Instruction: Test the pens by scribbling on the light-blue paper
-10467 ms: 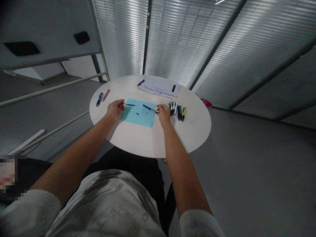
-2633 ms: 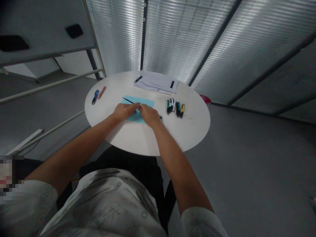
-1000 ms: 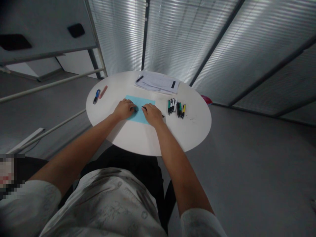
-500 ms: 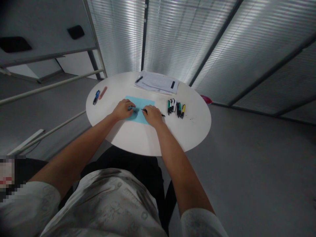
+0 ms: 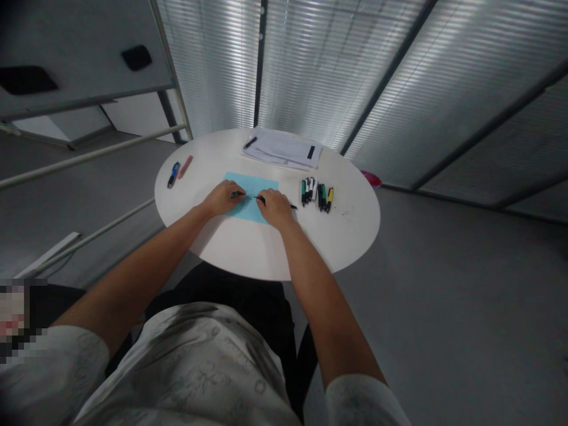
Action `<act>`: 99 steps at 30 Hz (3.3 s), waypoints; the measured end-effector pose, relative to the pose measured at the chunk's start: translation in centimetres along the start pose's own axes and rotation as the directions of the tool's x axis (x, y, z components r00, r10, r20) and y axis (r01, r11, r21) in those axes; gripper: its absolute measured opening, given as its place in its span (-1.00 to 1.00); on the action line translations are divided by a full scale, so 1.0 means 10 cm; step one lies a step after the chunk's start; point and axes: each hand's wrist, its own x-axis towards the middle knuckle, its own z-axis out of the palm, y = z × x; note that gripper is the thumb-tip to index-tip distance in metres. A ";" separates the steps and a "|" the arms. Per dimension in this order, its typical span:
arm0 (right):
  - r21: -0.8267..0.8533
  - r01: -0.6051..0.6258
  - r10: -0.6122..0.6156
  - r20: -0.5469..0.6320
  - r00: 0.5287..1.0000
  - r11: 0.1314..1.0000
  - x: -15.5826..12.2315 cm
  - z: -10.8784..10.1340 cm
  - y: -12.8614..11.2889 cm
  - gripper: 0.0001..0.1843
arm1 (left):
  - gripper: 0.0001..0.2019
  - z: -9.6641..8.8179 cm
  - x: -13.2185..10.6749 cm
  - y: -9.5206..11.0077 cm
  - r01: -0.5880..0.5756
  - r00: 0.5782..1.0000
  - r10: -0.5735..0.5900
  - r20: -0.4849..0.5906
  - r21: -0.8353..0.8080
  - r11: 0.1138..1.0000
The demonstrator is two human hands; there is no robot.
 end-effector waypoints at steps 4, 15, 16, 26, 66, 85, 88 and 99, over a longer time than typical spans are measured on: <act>0.021 0.001 -0.001 -0.015 1.000 1.000 0.00 -0.02 -0.02 -0.78 | -0.80 -0.01 -0.01 0.05 0.035 0.999 -0.035 -0.009 -0.023 0.999; -0.012 -0.079 0.078 -0.082 0.994 0.997 0.00 -0.01 0.01 -0.76 | -0.76 -0.07 0.02 -0.17 0.331 0.808 -0.478 -0.345 -0.406 0.852; -0.009 -0.085 0.084 -0.086 0.993 0.996 0.00 -0.01 0.02 -0.76 | -0.76 -0.07 0.02 -0.20 0.351 0.786 -0.511 -0.348 -0.429 0.832; 0.029 -0.166 0.169 -0.146 0.975 0.986 0.01 -0.02 0.05 -0.74 | -0.74 -0.05 0.03 -0.25 0.374 0.758 -0.568 -0.320 -0.501 0.780; 0.144 0.104 -0.096 -0.063 0.993 0.984 -0.01 -0.06 -0.15 -0.81 | -0.73 -0.06 -0.06 0.17 -0.137 0.991 0.136 0.016 0.205 0.969; 0.113 0.121 -0.117 -0.044 0.992 0.986 0.02 0.03 0.01 -0.61 | -0.73 0.02 -0.02 0.00 -0.115 0.986 0.123 -0.117 0.070 0.991; 0.106 0.106 -0.099 -0.068 0.993 0.989 0.01 0.01 -0.01 -0.62 | -0.72 0.02 -0.02 0.00 -0.151 0.981 0.159 -0.113 0.076 0.986; 0.081 0.107 -0.101 -0.072 0.992 0.991 0.02 0.03 -0.01 -0.60 | -0.72 0.01 -0.02 0.02 -0.154 0.979 0.159 -0.126 0.048 0.987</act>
